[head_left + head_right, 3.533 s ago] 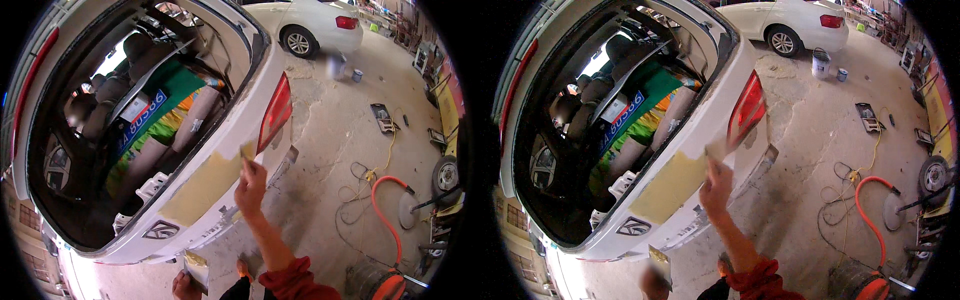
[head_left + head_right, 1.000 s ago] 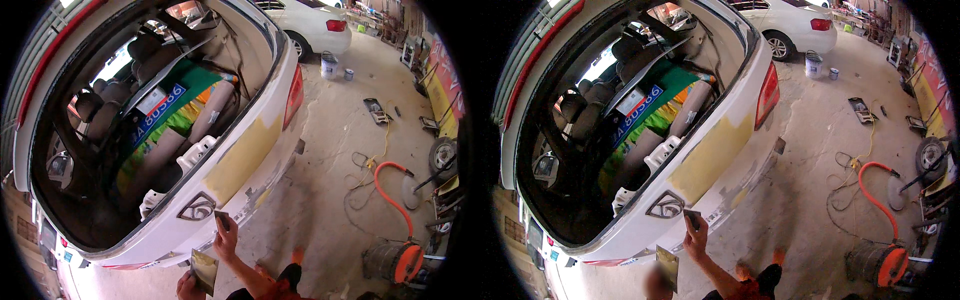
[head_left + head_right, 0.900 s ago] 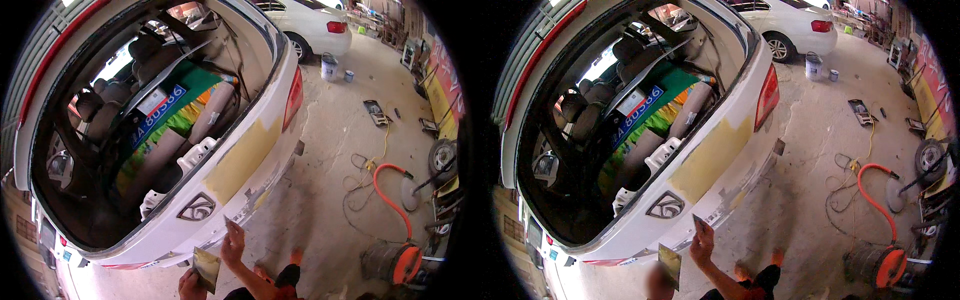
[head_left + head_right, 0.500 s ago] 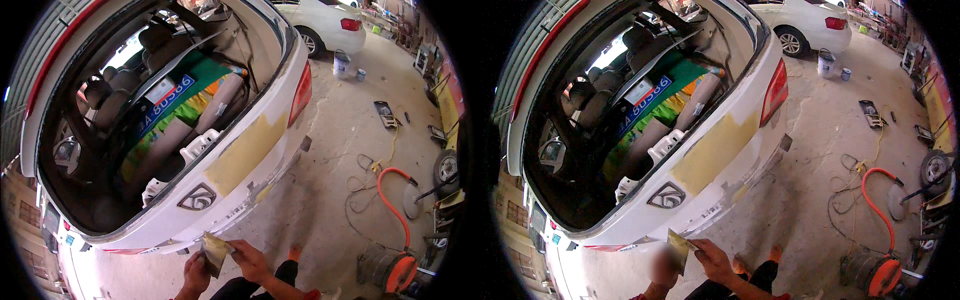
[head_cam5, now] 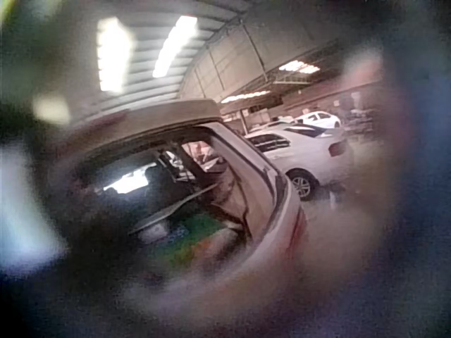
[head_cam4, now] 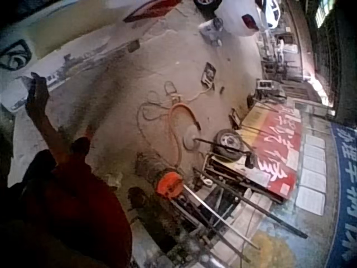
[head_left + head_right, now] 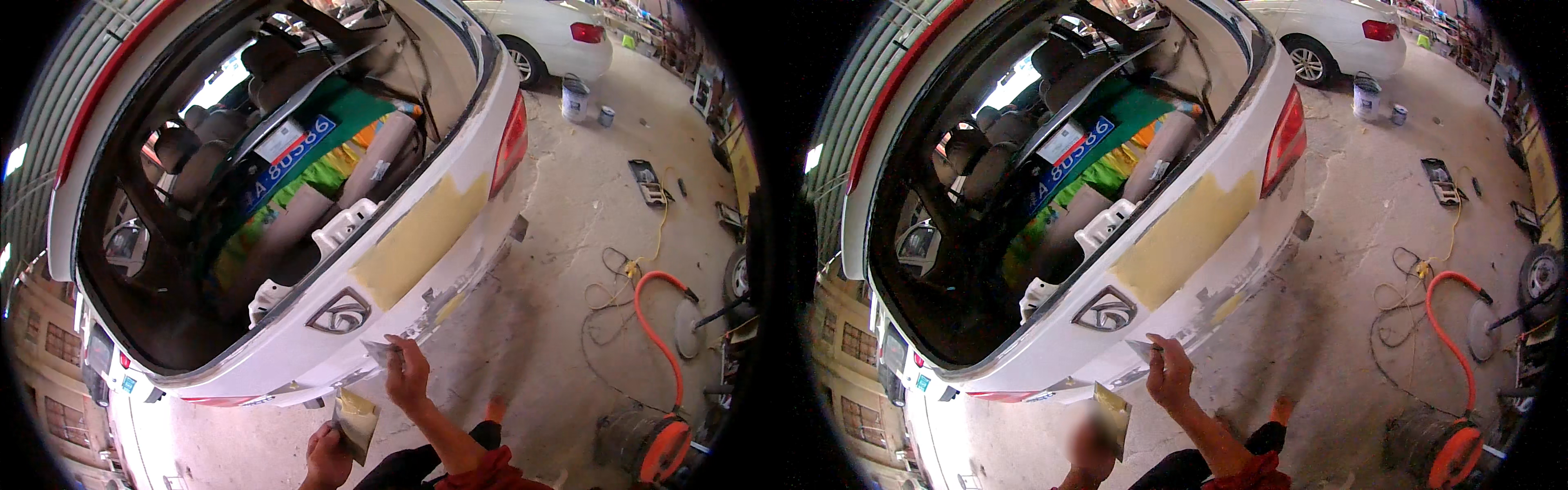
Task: The person applies a beige body filler to the rear bumper of a white car using a metal spreader. They repeatedly scoop the filler from a container and spread it across the damaged surface, smoothing it out to cover the area.
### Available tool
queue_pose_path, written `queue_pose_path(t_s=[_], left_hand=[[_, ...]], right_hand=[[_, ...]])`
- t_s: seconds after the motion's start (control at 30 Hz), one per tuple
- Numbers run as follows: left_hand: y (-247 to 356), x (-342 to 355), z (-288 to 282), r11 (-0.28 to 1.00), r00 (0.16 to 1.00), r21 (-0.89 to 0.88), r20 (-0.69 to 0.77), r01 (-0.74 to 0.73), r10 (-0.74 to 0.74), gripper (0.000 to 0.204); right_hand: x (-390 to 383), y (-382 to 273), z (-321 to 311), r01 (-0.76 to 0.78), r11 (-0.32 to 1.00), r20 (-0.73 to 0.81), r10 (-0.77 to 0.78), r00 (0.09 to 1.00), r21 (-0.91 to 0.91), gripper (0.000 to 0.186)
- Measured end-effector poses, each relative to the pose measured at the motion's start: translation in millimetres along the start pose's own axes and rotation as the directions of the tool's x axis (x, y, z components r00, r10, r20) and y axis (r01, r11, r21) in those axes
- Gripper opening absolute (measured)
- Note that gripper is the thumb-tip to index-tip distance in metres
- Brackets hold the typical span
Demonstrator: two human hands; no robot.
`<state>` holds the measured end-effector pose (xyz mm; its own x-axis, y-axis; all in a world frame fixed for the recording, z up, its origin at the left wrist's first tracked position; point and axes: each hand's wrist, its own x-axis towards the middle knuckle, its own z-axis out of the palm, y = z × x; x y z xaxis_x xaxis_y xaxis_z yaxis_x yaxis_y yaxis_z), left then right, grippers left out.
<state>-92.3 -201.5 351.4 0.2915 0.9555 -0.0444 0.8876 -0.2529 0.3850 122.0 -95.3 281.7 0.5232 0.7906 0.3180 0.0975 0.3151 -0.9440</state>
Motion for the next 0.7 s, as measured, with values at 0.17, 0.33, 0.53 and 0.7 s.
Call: queue_pose_path(t_s=[0.17, 0.33, 0.53, 0.7], left_hand=[[-47, -24, 23, 0.063, 0.894, -0.946, 0.277, 0.318, -0.351, 0.027], [-18, -14, 6, -0.140, 0.859, -0.966, 0.256, 0.216, -0.443, 0.032], [-40, -14, 5, 0.553, 0.938, -0.771, 0.167, 0.316, -0.303, 0.035], [-37, -12, -2, 0.481, 0.940, -0.819, 0.195, 0.314, -0.281, 0.034]], right_hand=[[11, 6, 21, 0.033, 0.996, 0.158, -0.020, 0.987, -0.083, 0.066], [30, -5, 32, 0.039, 0.937, 0.313, 0.077, 0.947, -0.348, 0.085], [13, 5, 32, -0.062, 0.860, 0.341, 0.266, 0.902, -0.507, 0.088], [-34, 19, 2, -0.178, 0.883, 0.380, 0.359, 0.853, -0.435, 0.092]])
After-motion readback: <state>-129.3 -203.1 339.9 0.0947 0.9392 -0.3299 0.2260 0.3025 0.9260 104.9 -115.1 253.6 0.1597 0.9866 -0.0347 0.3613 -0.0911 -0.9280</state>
